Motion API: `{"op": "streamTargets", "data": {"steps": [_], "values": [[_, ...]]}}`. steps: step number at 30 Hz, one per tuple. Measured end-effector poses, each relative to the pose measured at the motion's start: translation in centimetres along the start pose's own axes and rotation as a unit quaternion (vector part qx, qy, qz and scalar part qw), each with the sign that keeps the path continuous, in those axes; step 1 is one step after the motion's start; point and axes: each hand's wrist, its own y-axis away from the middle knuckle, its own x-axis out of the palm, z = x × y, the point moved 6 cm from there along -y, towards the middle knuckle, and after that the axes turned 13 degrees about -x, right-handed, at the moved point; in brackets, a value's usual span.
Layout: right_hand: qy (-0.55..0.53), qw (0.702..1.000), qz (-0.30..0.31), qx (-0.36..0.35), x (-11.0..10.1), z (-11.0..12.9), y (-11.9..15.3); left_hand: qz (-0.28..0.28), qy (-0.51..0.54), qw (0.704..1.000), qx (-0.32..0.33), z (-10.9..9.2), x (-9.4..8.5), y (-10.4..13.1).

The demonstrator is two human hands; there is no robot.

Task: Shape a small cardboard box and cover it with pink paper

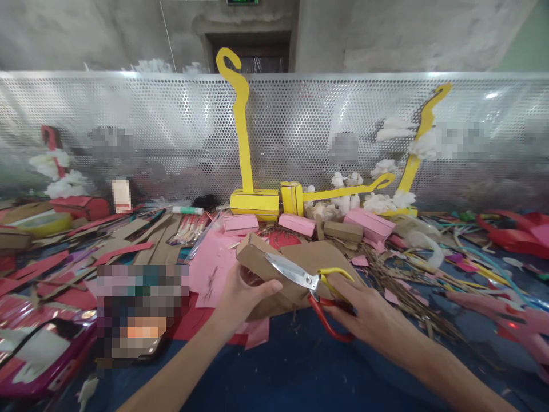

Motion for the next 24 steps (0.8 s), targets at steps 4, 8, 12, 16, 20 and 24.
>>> {"op": "streamTargets", "data": {"steps": [4,8,12,16,20,24], "values": [[-0.005,1.0,0.012,0.013,0.03,-0.06,0.03,-0.002,0.003,1.0,0.0,-0.08,0.02,-0.03],[0.003,0.999,0.029,0.024,-0.09,-0.1,0.04,0.007,0.013,1.0,-0.013,0.09,0.04,-0.03],[-0.001,0.998,0.044,0.034,0.01,-0.09,0.01,0.01,0.008,1.0,-0.008,0.05,0.0,-0.01],[-0.04,0.997,0.034,0.058,0.39,0.03,-0.12,-0.002,0.02,1.0,-0.009,0.18,-0.23,-0.17],[-0.058,0.995,0.0,0.079,0.59,-0.01,-0.25,0.012,0.023,1.0,0.004,0.17,-0.05,-0.28],[-0.063,0.991,-0.008,0.115,0.7,-0.59,-0.02,0.02,0.016,1.0,0.004,-0.01,0.21,-0.09]]}}
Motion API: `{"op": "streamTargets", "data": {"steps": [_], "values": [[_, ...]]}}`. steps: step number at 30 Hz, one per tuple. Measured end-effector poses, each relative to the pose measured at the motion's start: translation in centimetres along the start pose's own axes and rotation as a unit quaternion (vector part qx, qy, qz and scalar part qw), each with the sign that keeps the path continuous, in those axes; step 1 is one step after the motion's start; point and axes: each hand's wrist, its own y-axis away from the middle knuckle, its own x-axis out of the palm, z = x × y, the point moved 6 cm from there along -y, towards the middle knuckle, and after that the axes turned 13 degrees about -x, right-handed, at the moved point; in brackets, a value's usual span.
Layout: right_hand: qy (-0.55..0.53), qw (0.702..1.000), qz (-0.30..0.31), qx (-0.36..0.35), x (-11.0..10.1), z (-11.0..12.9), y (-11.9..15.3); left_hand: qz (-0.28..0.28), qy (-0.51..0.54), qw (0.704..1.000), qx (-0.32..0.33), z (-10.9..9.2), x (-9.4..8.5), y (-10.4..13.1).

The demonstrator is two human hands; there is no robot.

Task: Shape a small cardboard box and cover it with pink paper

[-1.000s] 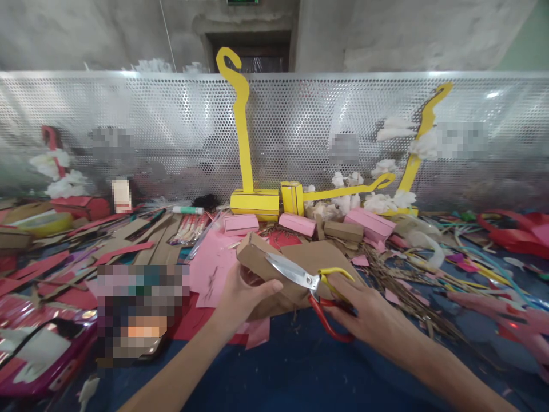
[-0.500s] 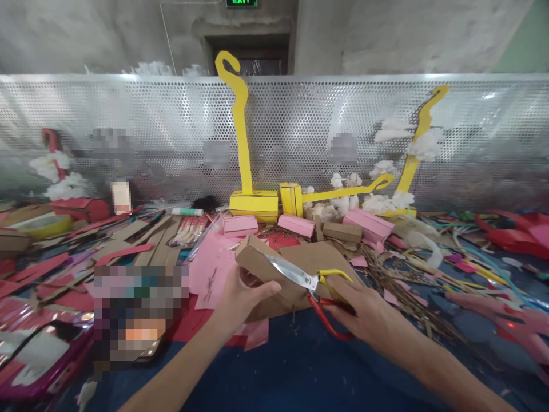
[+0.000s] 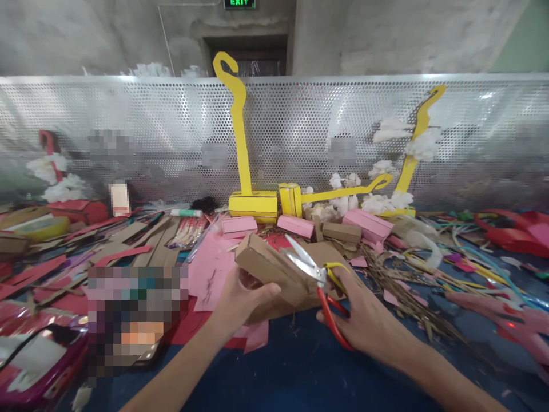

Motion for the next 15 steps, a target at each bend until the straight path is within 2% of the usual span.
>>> {"op": "streamTargets", "data": {"steps": [6,15], "values": [[-0.004,1.0,-0.016,0.005,-0.3,-0.1,-0.2,0.004,0.003,1.0,0.005,-0.2,0.1,0.1],[-0.026,0.999,0.03,-0.029,0.1,1.5,-0.2,0.037,-0.013,0.999,0.0,0.4,0.3,-0.1]]}}
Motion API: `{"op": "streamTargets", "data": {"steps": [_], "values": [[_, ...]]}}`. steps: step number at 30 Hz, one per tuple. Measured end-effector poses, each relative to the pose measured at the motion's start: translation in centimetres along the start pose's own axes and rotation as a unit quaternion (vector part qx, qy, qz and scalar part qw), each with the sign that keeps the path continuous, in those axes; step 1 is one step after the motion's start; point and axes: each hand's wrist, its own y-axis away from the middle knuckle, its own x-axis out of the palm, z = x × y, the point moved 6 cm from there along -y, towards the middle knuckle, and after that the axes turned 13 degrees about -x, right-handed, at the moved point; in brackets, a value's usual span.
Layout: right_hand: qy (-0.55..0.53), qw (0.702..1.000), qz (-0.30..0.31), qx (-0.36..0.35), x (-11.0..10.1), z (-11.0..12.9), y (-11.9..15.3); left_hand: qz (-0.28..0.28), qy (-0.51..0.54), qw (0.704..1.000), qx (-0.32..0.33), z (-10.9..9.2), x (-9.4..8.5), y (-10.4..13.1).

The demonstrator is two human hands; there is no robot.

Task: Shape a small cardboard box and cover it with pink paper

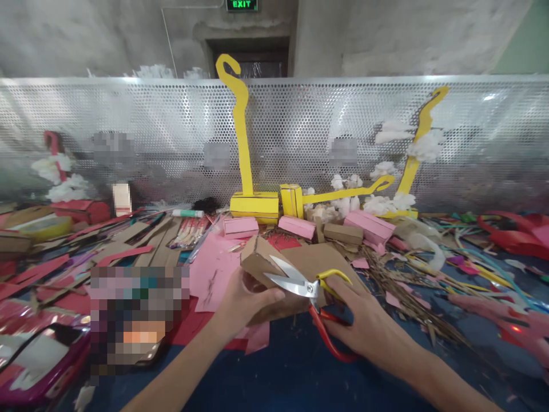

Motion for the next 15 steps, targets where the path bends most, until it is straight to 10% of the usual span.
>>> {"op": "streamTargets", "data": {"steps": [15], "values": [[0.015,0.999,-0.013,0.04,1.1,-1.9,0.4,-0.01,0.006,1.0,-0.004,0.2,0.0,0.0]]}}
